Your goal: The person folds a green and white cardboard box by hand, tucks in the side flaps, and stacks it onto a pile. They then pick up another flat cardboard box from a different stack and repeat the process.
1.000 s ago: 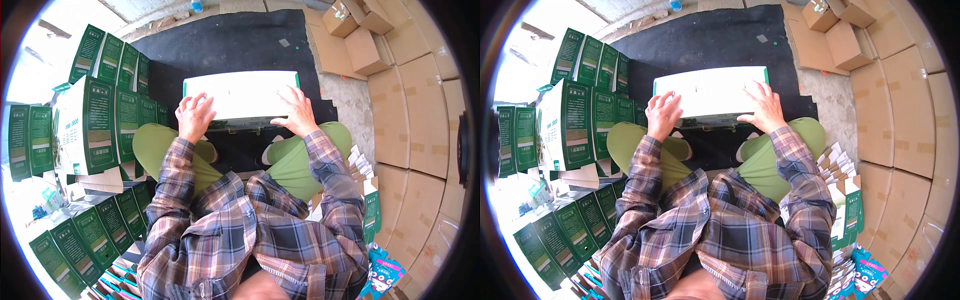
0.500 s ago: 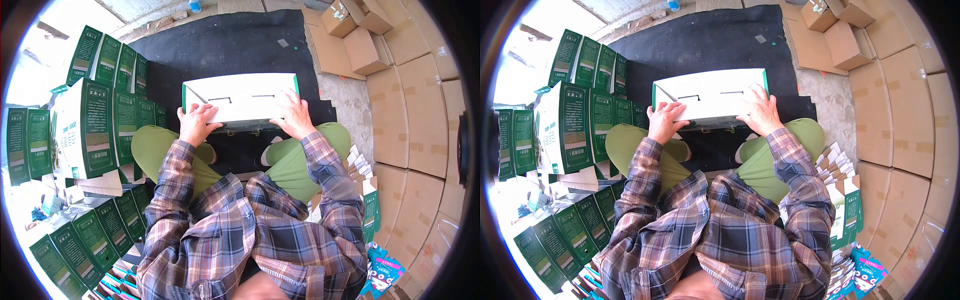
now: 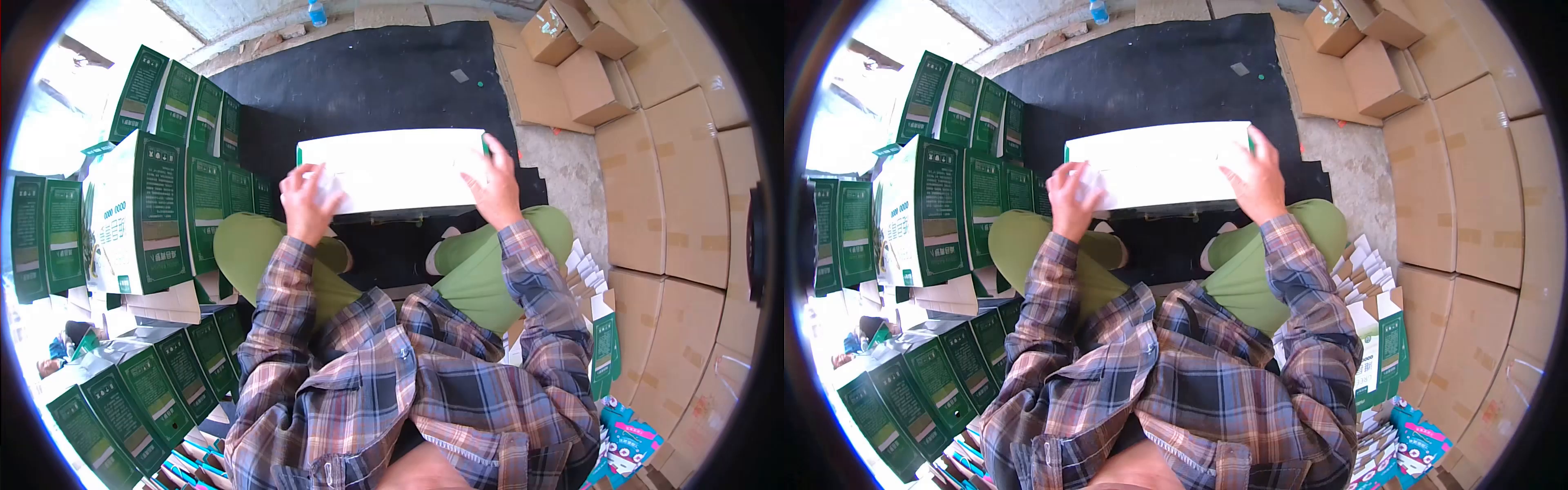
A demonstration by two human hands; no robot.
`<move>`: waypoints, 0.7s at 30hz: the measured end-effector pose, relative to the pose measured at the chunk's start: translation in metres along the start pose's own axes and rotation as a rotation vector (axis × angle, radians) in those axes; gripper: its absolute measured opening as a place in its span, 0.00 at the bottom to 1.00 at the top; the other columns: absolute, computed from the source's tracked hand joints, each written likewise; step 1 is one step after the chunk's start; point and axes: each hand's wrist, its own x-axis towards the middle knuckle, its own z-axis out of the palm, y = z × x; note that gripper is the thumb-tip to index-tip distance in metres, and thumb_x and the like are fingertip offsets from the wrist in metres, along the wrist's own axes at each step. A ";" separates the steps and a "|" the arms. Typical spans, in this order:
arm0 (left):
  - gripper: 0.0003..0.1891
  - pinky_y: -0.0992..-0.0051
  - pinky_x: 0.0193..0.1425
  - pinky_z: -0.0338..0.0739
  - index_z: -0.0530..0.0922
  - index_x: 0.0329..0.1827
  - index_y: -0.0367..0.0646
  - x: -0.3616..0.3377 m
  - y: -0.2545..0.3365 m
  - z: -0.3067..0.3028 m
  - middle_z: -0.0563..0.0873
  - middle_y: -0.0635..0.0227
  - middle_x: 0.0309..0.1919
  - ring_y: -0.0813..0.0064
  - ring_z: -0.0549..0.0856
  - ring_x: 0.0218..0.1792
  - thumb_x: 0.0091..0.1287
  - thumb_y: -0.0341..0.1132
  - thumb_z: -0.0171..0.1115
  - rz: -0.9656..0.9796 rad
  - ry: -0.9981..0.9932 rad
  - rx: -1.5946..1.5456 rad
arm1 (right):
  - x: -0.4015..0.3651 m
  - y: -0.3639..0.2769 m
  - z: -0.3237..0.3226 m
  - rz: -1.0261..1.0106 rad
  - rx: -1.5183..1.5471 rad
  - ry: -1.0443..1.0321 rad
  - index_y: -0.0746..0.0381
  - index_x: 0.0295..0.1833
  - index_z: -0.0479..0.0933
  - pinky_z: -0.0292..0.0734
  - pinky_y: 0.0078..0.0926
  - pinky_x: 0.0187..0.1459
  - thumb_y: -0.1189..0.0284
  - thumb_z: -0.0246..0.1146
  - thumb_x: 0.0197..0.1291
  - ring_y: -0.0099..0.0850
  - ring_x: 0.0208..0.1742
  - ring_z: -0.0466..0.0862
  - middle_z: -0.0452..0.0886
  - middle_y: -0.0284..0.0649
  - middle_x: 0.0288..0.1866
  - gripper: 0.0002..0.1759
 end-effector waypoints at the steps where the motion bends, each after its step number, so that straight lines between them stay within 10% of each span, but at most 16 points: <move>1: 0.24 0.65 0.55 0.70 0.77 0.56 0.43 0.006 -0.010 0.003 0.75 0.59 0.50 0.61 0.73 0.48 0.54 0.36 0.69 -0.035 0.161 0.003 | 0.007 0.009 0.002 0.092 0.021 0.104 0.57 0.57 0.75 0.69 0.34 0.58 0.59 0.63 0.58 0.43 0.58 0.74 0.67 0.47 0.64 0.23; 5: 0.24 0.74 0.58 0.69 0.68 0.66 0.40 0.037 -0.041 0.007 0.75 0.60 0.58 0.71 0.75 0.55 0.73 0.45 0.48 -0.700 0.074 -0.849 | 0.026 0.062 0.022 0.760 0.575 0.010 0.67 0.59 0.72 0.69 0.30 0.58 0.56 0.55 0.67 0.36 0.54 0.78 0.76 0.48 0.58 0.26; 9: 0.32 0.73 0.57 0.73 0.71 0.61 0.35 0.037 -0.060 0.022 0.79 0.59 0.55 0.70 0.80 0.52 0.72 0.57 0.44 -1.130 -0.257 -1.131 | 0.025 0.042 0.015 1.242 0.751 -0.437 0.68 0.57 0.73 0.71 0.28 0.56 0.40 0.45 0.65 0.33 0.52 0.79 0.80 0.43 0.53 0.39; 21: 0.19 0.69 0.58 0.68 0.77 0.44 0.41 0.033 -0.074 -0.003 0.81 0.64 0.44 0.72 0.77 0.49 0.73 0.48 0.45 -0.562 0.016 -1.625 | 0.028 0.063 -0.006 0.743 1.296 0.043 0.64 0.51 0.77 0.71 0.26 0.52 0.55 0.59 0.64 0.27 0.48 0.79 0.82 0.38 0.46 0.23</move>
